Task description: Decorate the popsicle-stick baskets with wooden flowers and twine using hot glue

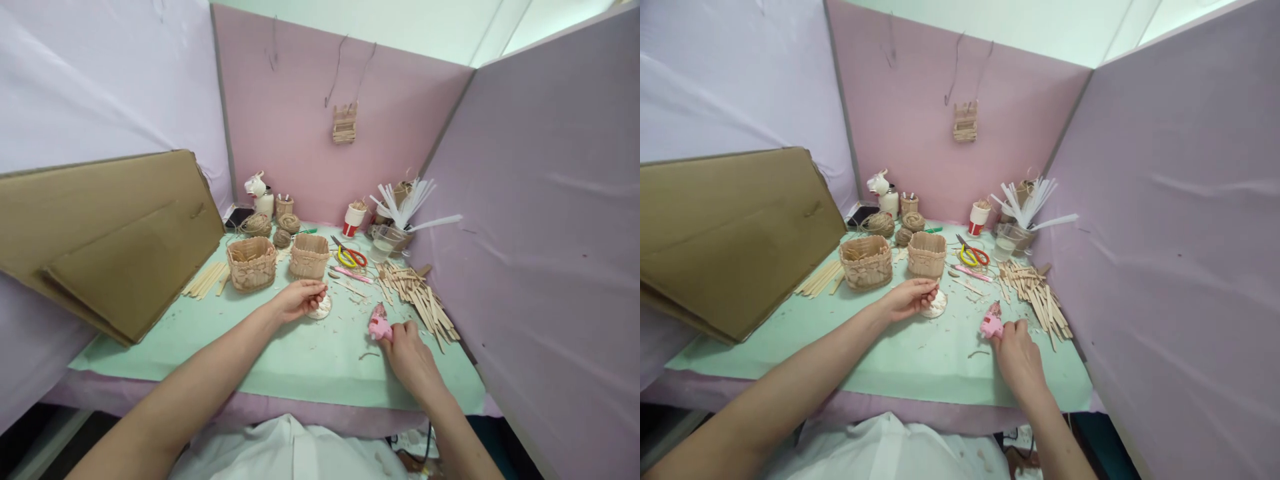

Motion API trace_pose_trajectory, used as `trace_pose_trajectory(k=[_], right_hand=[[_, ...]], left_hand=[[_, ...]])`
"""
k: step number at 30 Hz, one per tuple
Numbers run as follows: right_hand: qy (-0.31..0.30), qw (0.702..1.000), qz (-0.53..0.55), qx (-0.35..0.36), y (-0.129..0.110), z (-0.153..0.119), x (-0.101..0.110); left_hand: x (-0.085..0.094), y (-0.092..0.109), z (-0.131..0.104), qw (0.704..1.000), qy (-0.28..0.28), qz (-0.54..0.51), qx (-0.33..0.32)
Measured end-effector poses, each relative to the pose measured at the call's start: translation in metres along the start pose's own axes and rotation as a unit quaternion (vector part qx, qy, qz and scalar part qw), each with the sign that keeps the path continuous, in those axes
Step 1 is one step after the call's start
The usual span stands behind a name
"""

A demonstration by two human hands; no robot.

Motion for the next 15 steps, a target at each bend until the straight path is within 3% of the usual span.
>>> trace_pose_trajectory(k=[3,5,8,11,15], right_hand=[[0.049,0.998,0.012,0.042,-0.002,0.000,0.017],[0.103,0.984,0.095,0.107,-0.018,0.002,0.037],[0.100,0.927,0.295,0.210,-0.054,0.014,0.060],[0.070,0.872,0.416,0.248,-0.087,0.030,0.063],[0.074,0.847,0.470,0.240,-0.103,0.042,0.056]], left_hand=[[-0.003,-0.004,-0.001,0.997,-0.061,-0.040,0.036],[-0.005,-0.005,-0.002,0.993,-0.095,-0.053,0.045],[-0.008,-0.005,-0.004,0.990,-0.122,-0.051,0.046],[-0.009,-0.004,-0.005,0.992,-0.110,-0.042,0.037],[-0.009,-0.003,-0.006,0.994,-0.098,-0.034,0.034]])
Point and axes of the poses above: each hand's wrist, its own z-axis towards the middle knuckle, its own x-axis out of the back of the hand, y = z × x, the point moved 3 cm from there along z, towards the middle knuckle, and after that the axes turned 14 degrees about -y, right-handed, at the moved point
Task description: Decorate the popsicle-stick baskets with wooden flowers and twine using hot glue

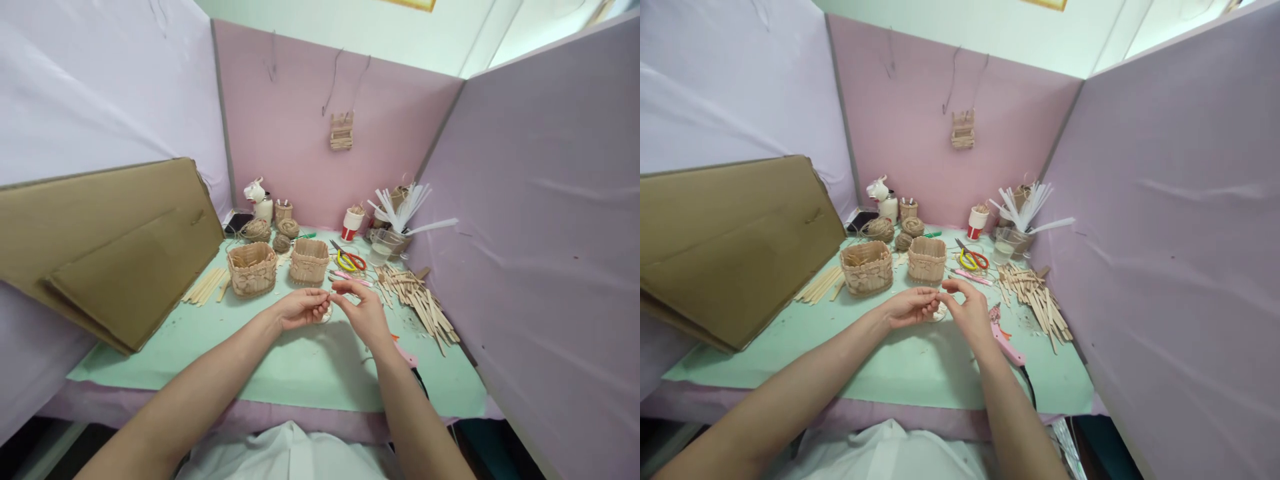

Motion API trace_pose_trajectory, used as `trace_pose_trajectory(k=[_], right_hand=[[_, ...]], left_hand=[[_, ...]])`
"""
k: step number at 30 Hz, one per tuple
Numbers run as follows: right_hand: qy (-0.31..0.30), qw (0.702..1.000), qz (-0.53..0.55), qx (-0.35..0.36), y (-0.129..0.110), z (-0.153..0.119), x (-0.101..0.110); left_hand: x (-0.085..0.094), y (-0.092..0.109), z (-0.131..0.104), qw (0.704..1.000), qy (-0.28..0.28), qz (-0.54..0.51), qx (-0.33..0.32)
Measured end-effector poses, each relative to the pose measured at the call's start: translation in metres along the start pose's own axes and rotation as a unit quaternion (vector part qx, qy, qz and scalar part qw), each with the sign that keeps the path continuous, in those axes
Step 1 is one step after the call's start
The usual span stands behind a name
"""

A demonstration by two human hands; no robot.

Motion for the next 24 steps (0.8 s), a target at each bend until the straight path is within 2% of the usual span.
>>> trace_pose_trajectory(k=[7,11,14,15,17,19,21,23,24], right_hand=[[0.005,0.999,0.029,-0.021,0.001,0.000,-0.004],[0.037,0.999,0.033,-0.022,0.006,0.003,-0.004],[0.069,0.997,0.029,-0.029,0.014,0.009,-0.001],[0.076,0.996,0.029,-0.031,0.016,0.011,0.000],[0.084,0.995,0.029,-0.034,0.020,0.017,0.002],[0.091,0.994,0.035,-0.038,0.022,0.024,0.002],[0.100,0.993,0.040,-0.047,0.025,0.032,0.001],[0.107,0.992,0.040,-0.055,0.028,0.040,-0.001],[0.107,0.992,0.038,-0.057,0.030,0.044,-0.002]], left_hand=[[-0.002,-0.001,0.001,1.000,-0.012,0.017,-0.004],[0.003,0.001,0.001,0.997,0.028,0.067,0.001],[0.002,0.016,-0.005,0.973,0.094,0.212,-0.017],[-0.002,0.024,-0.009,0.951,0.127,0.279,-0.026],[-0.015,0.047,-0.018,0.880,0.174,0.438,-0.056],[-0.033,0.072,-0.025,0.778,0.210,0.580,-0.119],[-0.044,0.093,-0.023,0.671,0.233,0.688,-0.149],[-0.043,0.106,-0.011,0.592,0.241,0.758,-0.130],[-0.039,0.110,-0.002,0.572,0.243,0.776,-0.107]])
Point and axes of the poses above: each hand's wrist, its own z-axis towards the middle knuckle, its own x-axis out of the back of the hand, y = z × x, the point moved 3 cm from there along z, towards the middle knuckle, and after that the axes turned 14 degrees about -y, right-handed, at the moved point
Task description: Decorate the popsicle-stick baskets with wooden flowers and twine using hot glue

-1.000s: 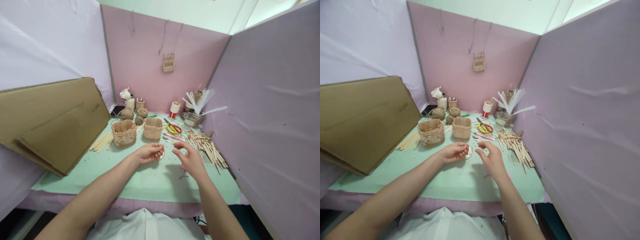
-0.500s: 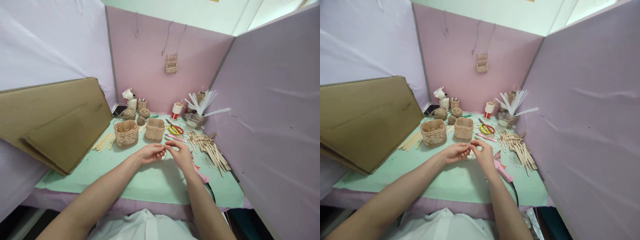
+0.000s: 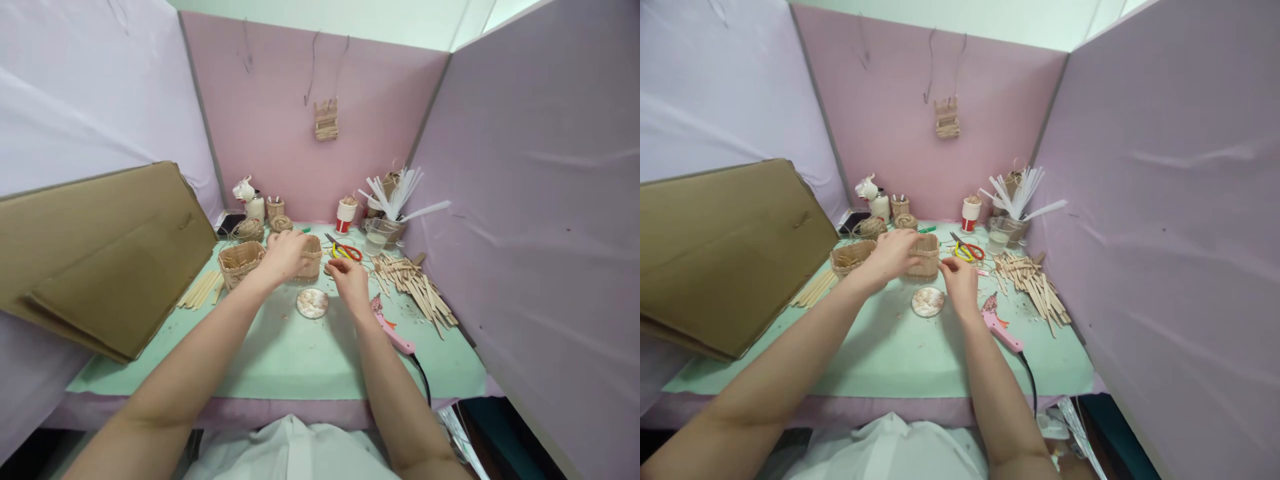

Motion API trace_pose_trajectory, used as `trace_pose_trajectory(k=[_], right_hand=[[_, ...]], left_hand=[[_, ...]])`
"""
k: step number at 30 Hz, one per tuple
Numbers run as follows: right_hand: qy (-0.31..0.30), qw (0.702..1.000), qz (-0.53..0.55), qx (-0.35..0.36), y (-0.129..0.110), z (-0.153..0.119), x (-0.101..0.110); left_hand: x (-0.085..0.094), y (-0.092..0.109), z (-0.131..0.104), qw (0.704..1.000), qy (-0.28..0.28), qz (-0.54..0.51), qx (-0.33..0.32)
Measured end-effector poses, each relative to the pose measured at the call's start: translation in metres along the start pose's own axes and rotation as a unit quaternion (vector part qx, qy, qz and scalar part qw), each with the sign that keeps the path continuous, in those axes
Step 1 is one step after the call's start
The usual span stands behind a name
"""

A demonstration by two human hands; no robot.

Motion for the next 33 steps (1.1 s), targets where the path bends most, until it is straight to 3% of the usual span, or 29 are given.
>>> trace_pose_trajectory(k=[4,7,10,15,20,33], right_hand=[[-0.009,1.000,-0.008,-0.008,0.008,0.010,-0.005],[-0.017,1.000,-0.007,-0.017,0.014,0.014,-0.007],[-0.021,1.000,-0.014,-0.016,0.015,0.020,-0.009],[-0.009,0.998,-0.069,-0.002,0.005,0.036,-0.011],[0.014,0.994,-0.110,0.009,-0.005,0.043,-0.013],[0.013,0.980,-0.195,0.019,-0.011,0.040,-0.023]], left_hand=[[-0.027,-0.016,0.040,0.991,-0.116,0.049,0.041],[-0.039,-0.022,0.059,0.982,-0.168,0.063,0.060],[-0.036,-0.024,0.068,0.975,-0.206,0.072,0.035],[-0.017,-0.035,0.068,0.960,-0.270,0.065,0.029],[-0.005,-0.040,0.064,0.960,-0.275,0.038,0.031],[-0.005,-0.042,0.056,0.972,-0.231,0.035,0.015]])
Point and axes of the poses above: each hand's wrist, its own z-axis towards the middle knuckle, its own x-axis out of the back of the hand, y = z × x, the point moved 3 cm from there along z, towards the middle knuckle, and after that the axes turned 14 degrees about -y, right-handed, at the moved point
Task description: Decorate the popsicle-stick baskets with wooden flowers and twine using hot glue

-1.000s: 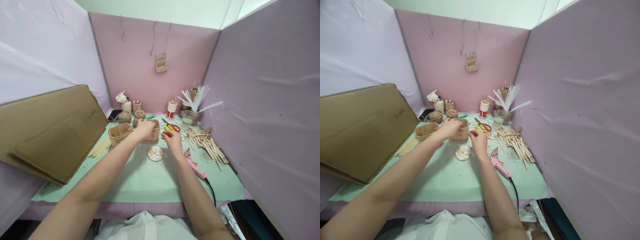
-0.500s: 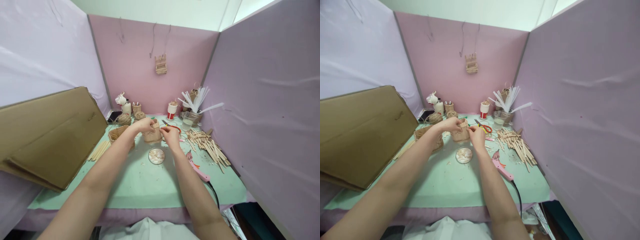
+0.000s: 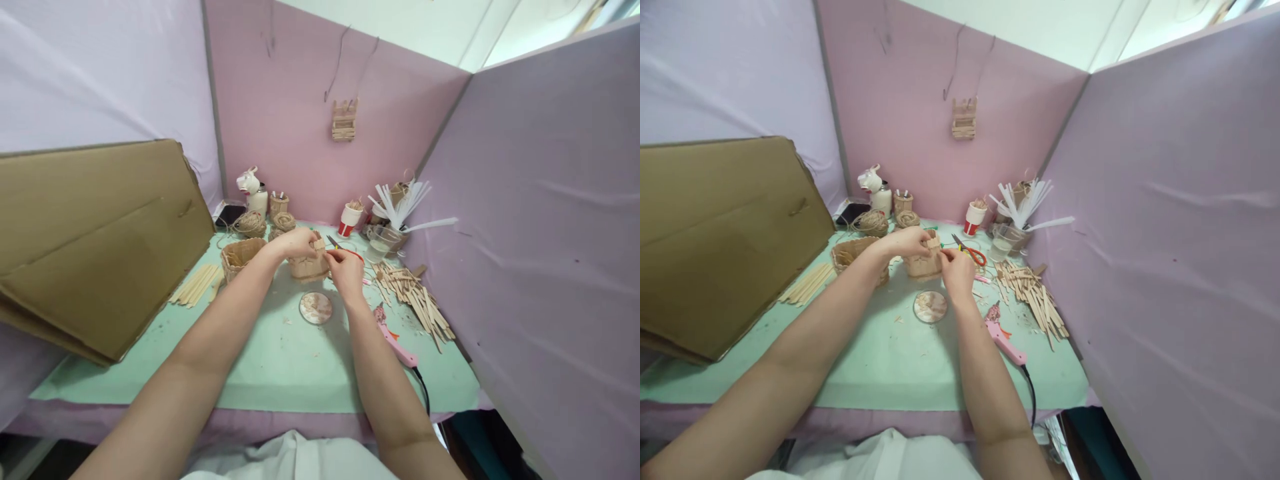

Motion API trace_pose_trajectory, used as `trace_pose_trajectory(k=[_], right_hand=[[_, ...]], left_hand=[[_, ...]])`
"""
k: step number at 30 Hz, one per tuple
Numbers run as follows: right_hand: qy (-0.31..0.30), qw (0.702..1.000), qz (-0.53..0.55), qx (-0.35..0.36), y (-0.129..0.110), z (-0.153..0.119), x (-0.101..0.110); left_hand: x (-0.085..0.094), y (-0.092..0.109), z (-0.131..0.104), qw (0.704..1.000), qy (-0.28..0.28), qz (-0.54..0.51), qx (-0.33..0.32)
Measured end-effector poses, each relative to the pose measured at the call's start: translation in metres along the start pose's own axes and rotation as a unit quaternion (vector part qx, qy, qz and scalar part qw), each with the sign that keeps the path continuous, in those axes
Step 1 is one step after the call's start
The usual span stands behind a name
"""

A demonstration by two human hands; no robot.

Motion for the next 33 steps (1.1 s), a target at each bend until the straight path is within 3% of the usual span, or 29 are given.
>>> trace_pose_trajectory(k=[15,24,29,33], right_hand=[[0.049,0.997,-0.055,0.039,-0.005,-0.006,-0.005],[0.092,0.989,-0.038,0.111,-0.015,-0.011,0.002],[0.101,0.987,0.072,0.106,-0.014,-0.014,0.016],[0.061,0.981,0.174,0.064,-0.008,-0.013,0.027]], left_hand=[[-0.001,0.004,-0.001,0.999,0.007,-0.023,-0.033],[0.003,-0.003,-0.011,0.971,-0.057,-0.224,-0.062],[0.009,0.001,-0.022,0.962,-0.051,-0.259,-0.062],[0.012,0.005,-0.028,0.960,-0.060,-0.266,-0.061]])
Point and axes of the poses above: each hand's wrist, its own z-axis towards the middle knuckle, its own x-axis out of the back of the hand, y = z × x, the point moved 3 cm from there along z, towards the middle knuckle, and after that the axes turned 14 degrees about -y, right-handed, at the moved point
